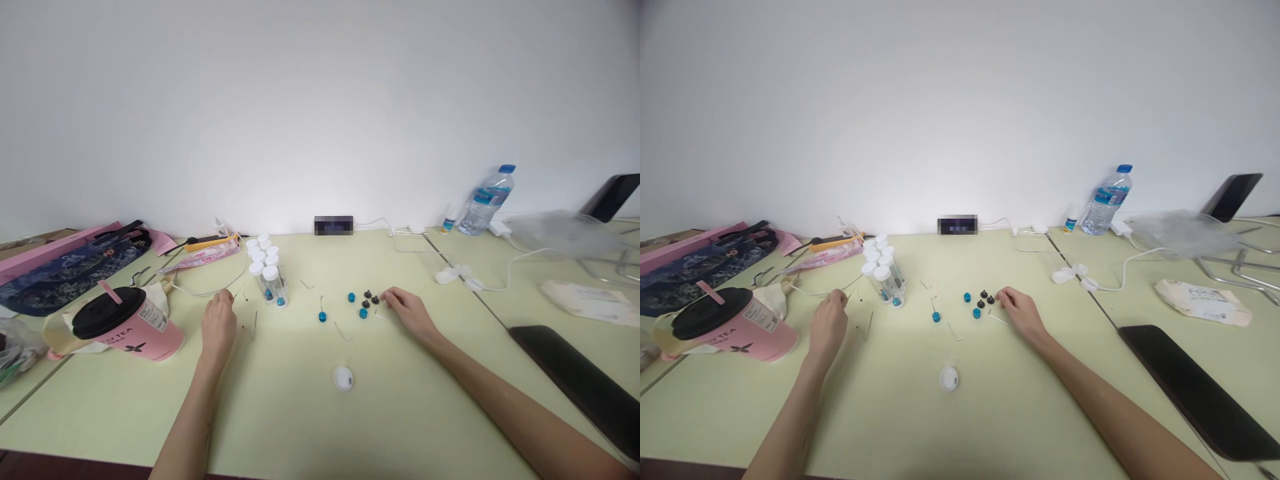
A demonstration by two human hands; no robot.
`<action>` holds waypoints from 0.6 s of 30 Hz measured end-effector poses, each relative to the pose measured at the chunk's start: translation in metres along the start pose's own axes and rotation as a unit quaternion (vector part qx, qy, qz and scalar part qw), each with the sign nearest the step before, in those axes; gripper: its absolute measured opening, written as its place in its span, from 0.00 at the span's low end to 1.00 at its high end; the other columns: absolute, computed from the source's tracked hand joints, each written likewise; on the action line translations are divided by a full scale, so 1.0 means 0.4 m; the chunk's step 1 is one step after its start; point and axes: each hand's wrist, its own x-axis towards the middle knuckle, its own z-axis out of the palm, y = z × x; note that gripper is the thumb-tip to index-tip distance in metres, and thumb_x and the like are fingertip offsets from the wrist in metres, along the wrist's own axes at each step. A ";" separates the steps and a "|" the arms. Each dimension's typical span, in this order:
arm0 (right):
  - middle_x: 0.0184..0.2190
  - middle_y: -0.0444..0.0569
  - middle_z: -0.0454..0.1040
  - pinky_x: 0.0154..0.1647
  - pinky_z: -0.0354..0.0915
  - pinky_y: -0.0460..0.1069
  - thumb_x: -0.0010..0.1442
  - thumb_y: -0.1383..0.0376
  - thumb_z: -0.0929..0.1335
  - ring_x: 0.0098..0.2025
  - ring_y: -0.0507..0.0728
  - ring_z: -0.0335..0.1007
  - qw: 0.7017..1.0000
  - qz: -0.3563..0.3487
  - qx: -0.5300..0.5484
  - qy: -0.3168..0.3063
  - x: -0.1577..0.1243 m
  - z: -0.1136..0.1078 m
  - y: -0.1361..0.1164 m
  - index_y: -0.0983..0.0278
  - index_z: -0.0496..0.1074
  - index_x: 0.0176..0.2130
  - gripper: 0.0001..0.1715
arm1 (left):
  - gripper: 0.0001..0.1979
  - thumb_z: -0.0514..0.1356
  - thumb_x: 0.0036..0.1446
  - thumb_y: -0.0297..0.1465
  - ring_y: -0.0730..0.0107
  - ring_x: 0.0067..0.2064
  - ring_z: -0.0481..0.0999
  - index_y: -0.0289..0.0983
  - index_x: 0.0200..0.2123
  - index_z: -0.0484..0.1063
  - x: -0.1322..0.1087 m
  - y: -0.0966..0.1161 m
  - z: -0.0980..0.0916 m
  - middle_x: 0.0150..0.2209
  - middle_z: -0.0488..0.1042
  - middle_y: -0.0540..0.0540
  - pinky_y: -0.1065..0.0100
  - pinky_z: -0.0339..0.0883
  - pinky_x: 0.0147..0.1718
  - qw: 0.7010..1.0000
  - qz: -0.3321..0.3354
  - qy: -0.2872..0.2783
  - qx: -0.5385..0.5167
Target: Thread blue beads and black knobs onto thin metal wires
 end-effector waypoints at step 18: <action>0.27 0.44 0.72 0.31 0.57 0.48 0.62 0.57 0.58 0.29 0.55 0.65 1.000 0.004 -0.004 -0.009 0.002 0.002 0.001 0.61 0.72 0.34 0.18 | 0.10 0.54 0.58 0.21 0.65 0.36 0.73 0.37 0.43 0.65 -0.034 0.046 0.007 0.33 0.73 0.43 0.64 0.66 0.35 0.897 0.300 0.269 -0.182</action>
